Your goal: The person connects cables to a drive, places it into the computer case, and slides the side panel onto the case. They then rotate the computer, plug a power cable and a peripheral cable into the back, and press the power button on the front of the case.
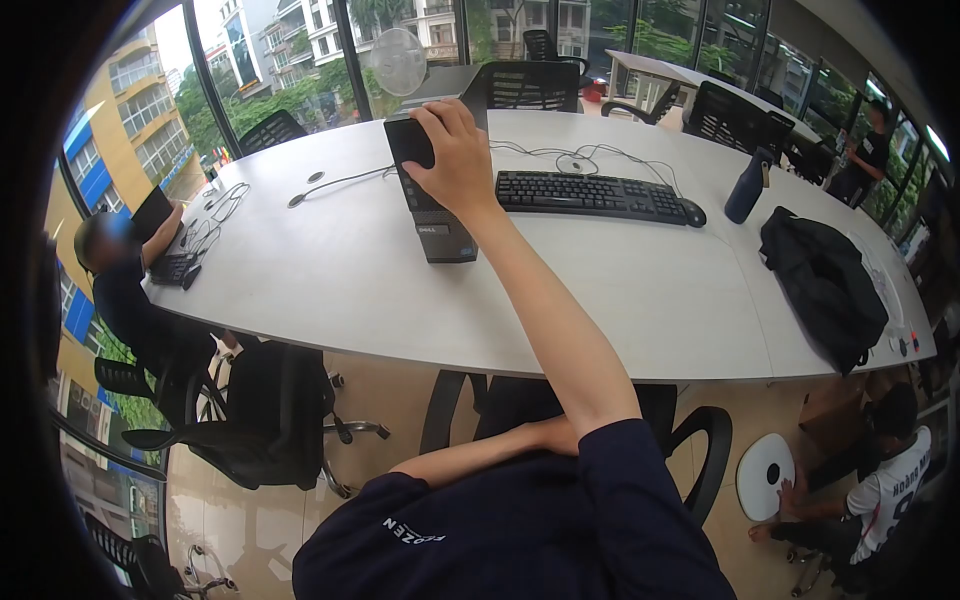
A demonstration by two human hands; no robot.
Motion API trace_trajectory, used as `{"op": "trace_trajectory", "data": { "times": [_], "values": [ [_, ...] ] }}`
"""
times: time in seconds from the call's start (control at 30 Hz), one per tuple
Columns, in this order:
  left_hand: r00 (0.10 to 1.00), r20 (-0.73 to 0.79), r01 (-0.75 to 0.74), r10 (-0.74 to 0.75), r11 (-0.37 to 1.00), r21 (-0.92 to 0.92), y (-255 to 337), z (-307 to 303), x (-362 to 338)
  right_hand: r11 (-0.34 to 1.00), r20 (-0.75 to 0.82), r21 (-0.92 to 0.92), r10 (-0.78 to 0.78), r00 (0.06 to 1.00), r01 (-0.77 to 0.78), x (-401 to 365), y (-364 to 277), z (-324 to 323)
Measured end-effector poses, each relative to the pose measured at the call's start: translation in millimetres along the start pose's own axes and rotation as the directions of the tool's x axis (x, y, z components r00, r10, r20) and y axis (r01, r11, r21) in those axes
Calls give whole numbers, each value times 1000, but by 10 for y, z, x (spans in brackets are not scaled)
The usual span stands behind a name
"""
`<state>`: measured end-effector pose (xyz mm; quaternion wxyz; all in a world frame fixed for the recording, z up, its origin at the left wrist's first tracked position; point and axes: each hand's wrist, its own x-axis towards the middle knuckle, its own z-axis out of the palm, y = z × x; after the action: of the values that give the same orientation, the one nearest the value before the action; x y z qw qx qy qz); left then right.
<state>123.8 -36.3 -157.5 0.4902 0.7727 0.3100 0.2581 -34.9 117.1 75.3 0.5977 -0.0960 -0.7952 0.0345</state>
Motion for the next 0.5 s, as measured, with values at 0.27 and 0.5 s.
{"op": "trace_trajectory", "data": {
  "times": [0.27, 0.5],
  "values": [
    [1000, -6, 26, -26, 1000, -10, -4, 10, 0, 1000, -12, -29, 8, 1000, -9, 0, -17, 26],
    [1000, -20, 21, -22, 999, -34, -26, 21, -3, 999, -26, -41, 4, 1000, -5, -3, -9, 40]
  ]
}}
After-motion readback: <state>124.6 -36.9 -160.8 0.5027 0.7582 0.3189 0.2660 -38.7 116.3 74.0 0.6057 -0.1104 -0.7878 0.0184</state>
